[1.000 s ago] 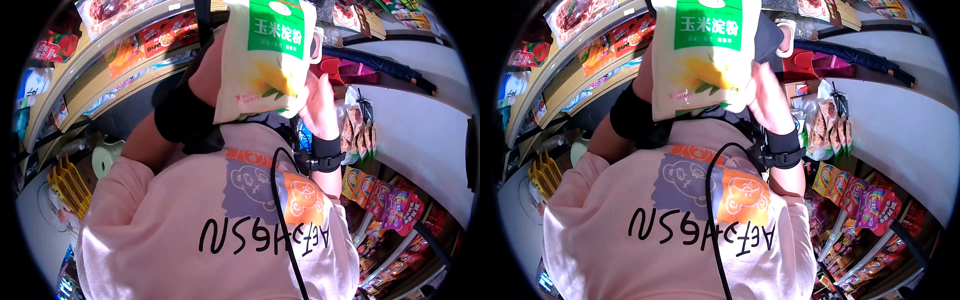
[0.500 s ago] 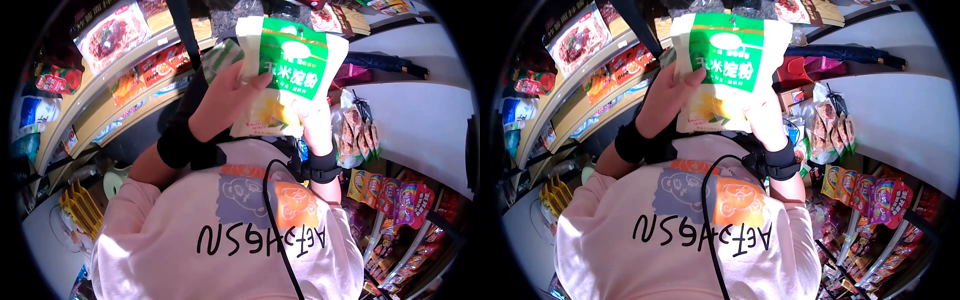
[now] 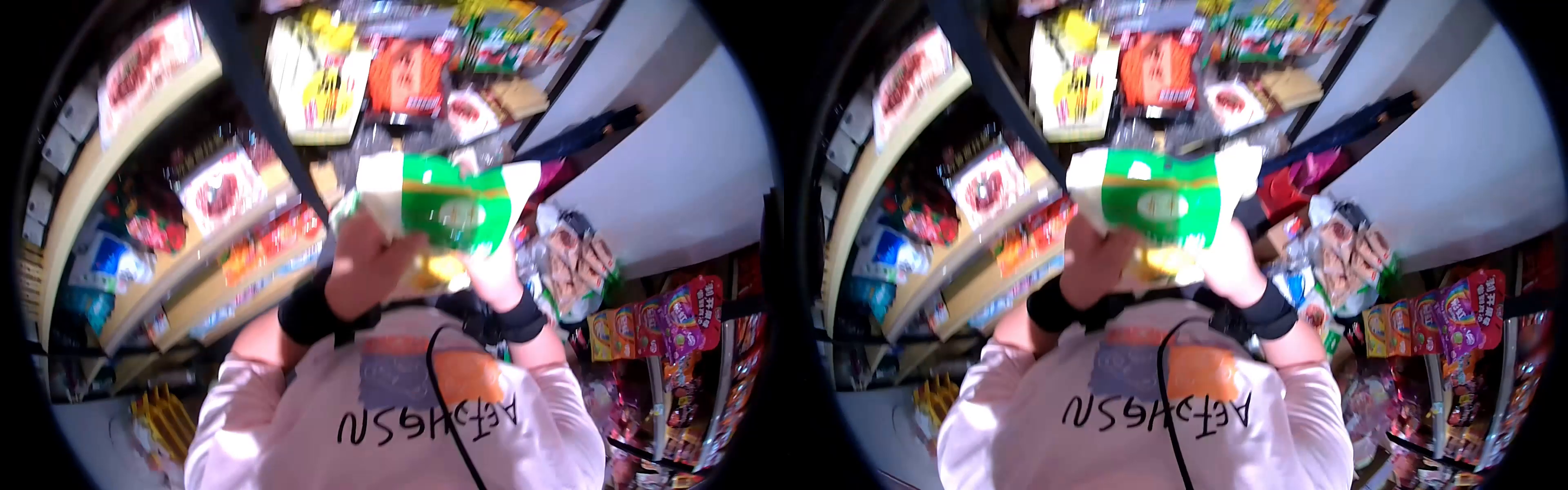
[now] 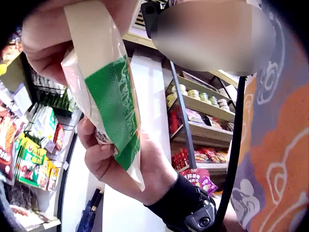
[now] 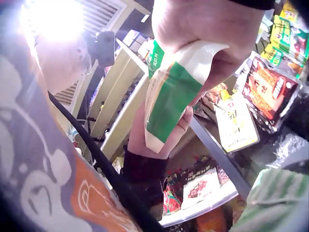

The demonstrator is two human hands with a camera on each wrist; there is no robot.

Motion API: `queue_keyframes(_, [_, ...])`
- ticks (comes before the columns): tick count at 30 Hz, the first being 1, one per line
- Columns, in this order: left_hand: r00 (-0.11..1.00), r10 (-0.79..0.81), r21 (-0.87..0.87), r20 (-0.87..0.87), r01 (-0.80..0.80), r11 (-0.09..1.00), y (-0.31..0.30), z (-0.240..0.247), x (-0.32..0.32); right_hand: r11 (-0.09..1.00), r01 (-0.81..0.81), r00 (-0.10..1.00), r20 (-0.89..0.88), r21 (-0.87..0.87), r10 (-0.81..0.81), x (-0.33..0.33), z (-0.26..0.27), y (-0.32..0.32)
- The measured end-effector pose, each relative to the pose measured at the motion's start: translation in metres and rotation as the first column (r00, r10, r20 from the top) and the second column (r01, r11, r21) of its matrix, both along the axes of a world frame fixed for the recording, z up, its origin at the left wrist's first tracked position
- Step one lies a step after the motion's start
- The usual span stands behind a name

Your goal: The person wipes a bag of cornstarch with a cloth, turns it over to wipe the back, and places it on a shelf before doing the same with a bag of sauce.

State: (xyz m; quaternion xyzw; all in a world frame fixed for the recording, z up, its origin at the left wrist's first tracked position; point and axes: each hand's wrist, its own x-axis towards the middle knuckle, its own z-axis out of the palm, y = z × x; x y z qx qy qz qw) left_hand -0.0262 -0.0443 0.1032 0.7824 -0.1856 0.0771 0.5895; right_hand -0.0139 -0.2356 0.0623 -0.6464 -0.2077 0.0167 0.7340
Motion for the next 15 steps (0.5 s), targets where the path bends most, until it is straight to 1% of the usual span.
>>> queue_keyframes(1, [0.998,-0.06,-0.178,-0.003,0.058,0.982,-0.007,0.012,-0.003,0.999,0.042,0.994,0.097,0.012,-0.043,-0.002,0.004,-0.001])
queue_keyframes(2, [0.992,-0.017,-0.119,0.124,0.032,0.992,-0.011,0.017,-0.002,0.996,0.087,0.981,0.175,0.015,-0.089,-0.004,0.012,-0.005])
queue_keyframes(3, [0.985,-0.069,-0.107,0.158,0.087,0.99,-0.012,0.033,-0.002,0.997,0.07,0.974,0.216,-0.03,-0.062,-0.004,0.023,-0.011])
queue_keyframes(4, [0.978,-0.119,-0.091,0.173,0.136,0.986,-0.013,0.048,-0.005,0.998,0.039,0.981,0.194,-0.041,-0.031,-0.008,0.035,-0.016])
queue_keyframes(5, [0.963,-0.126,-0.077,0.237,0.148,0.986,-0.015,0.058,-0.005,0.999,0.009,0.985,0.171,-0.051,0.0,-0.013,0.047,-0.021])
queue_keyframes(6, [0.944,-0.129,-0.06,0.304,0.155,0.986,-0.016,0.067,-0.005,0.997,-0.08,0.989,0.127,0.021,0.077,-0.014,0.061,-0.024])
queue_keyframes(7, [0.917,-0.111,0.085,0.382,0.084,0.993,-0.016,0.084,-0.007,0.993,-0.11,0.983,0.141,-0.036,0.114,-0.014,0.066,-0.031])
queue_keyframes(8, [0.895,-0.034,0.061,0.445,0.007,0.998,-0.022,0.095,-0.011,0.986,-0.14,0.979,0.136,-0.088,0.152,-0.014,0.069,-0.037])
queue_keyframes(9, [0.908,-0.009,-0.022,0.419,0.021,1.0,-0.026,0.102,-0.014,0.986,-0.159,0.974,0.156,-0.048,0.164,-0.016,0.071,-0.04])
queue_keyframes(10, [0.923,0.013,-0.107,0.385,0.031,0.994,-0.028,0.108,-0.016,0.98,-0.198,0.974,0.11,0.004,0.196,-0.015,0.066,-0.043])
queue_keyframes(11, [0.908,0.0,-0.107,0.418,0.049,0.993,-0.027,0.113,-0.016,0.982,-0.19,0.97,0.159,0.017,0.185,-0.018,0.071,-0.043])
queue_keyframes(12, [0.898,-0.046,-0.042,0.437,0.072,0.997,-0.024,0.118,-0.014,0.983,-0.183,0.963,0.208,0.03,0.173,-0.021,0.075,-0.044])
queue_keyframes(14, [0.924,-0.092,0.018,0.37,0.092,0.996,-0.03,0.13,-0.013,0.971,-0.188,0.977,0.128,0.15,0.169,-0.023,0.074,-0.046])
queue_keyframes(15, [0.96,-0.115,-0.056,0.255,0.134,0.989,-0.039,0.14,-0.015,0.96,-0.187,0.981,0.085,0.207,0.173,-0.024,0.073,-0.047])
